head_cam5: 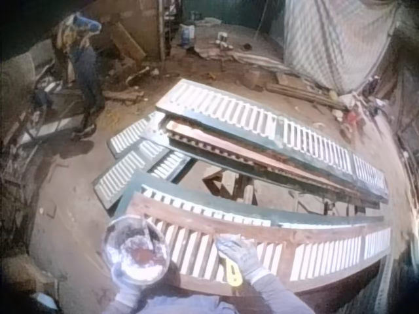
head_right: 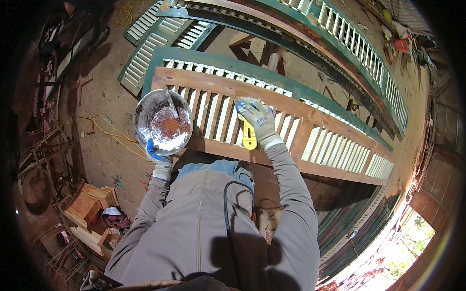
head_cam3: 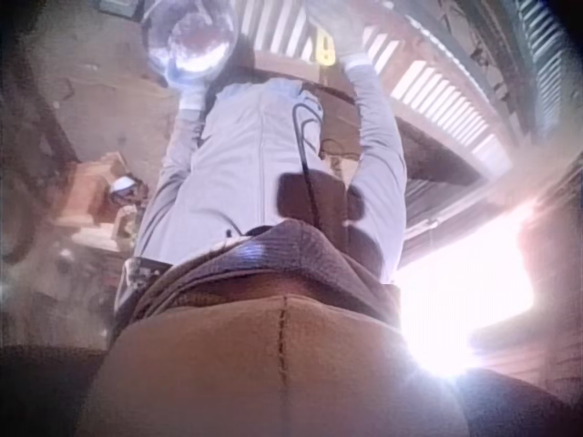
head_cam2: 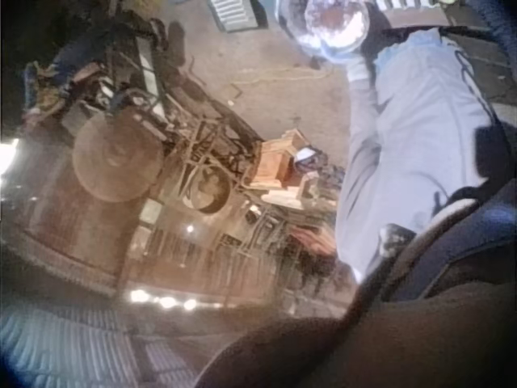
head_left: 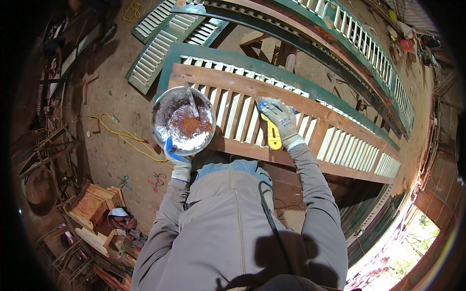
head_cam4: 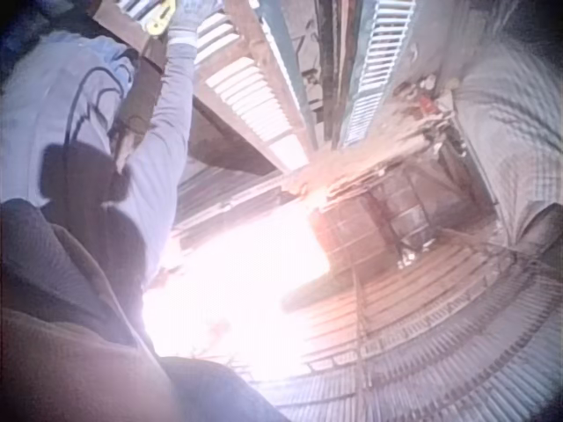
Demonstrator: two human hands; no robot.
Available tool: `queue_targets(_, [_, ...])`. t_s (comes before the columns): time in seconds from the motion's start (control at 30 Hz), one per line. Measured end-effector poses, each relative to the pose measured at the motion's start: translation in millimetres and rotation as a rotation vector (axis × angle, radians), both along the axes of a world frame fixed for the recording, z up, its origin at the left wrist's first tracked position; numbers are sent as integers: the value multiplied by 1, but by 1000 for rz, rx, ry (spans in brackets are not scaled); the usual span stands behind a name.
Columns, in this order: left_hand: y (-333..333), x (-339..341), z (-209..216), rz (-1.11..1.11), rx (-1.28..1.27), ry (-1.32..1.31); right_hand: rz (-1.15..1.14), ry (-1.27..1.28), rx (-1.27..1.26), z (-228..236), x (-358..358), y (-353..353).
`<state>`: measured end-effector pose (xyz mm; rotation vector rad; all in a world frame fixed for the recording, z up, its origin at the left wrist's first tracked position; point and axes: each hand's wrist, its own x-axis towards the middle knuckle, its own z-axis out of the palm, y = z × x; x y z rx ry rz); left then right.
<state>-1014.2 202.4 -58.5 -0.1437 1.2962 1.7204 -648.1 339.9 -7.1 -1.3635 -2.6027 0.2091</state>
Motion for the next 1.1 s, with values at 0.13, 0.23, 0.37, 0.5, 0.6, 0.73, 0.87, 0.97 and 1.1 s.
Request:
queue_targets(0.13, [-10, -2, -12, 3, -40, 163, -45, 20, 46, 6, 3, 13])
queue_targets(0.23, [-8, -4, -16, 31, -38, 80, -108, -56, 86, 0, 0, 26])
queue_targets(0.37, [-9, -2, -14, 28, -80, 95, -94, -144, 53, -23, -2, 11])
queue_targets(0.5, [-1, 5, 13, -69, 0, 165, -126, 39, -51, 12, -4, -5])
queue_targets(0.6, [-19, 6, -10, -163, -19, 569, -226, 220, 11, 26, -13, -25])
queue_targets(0.73, [-19, 11, -33, -239, 9, 925, -136, 425, -83, 84, -70, -34])
queue_targets(0.87, [4, 21, -21, -412, 261, 1383, 89, 244, -31, 107, -116, -34])
queue_targets(0.97, [37, 36, 7, -541, 245, 978, 156, 122, 6, 102, -134, -28])
queue_targets(1.1, [60, 55, 33, -571, 287, 779, 148, -10, 7, 80, -145, -27])
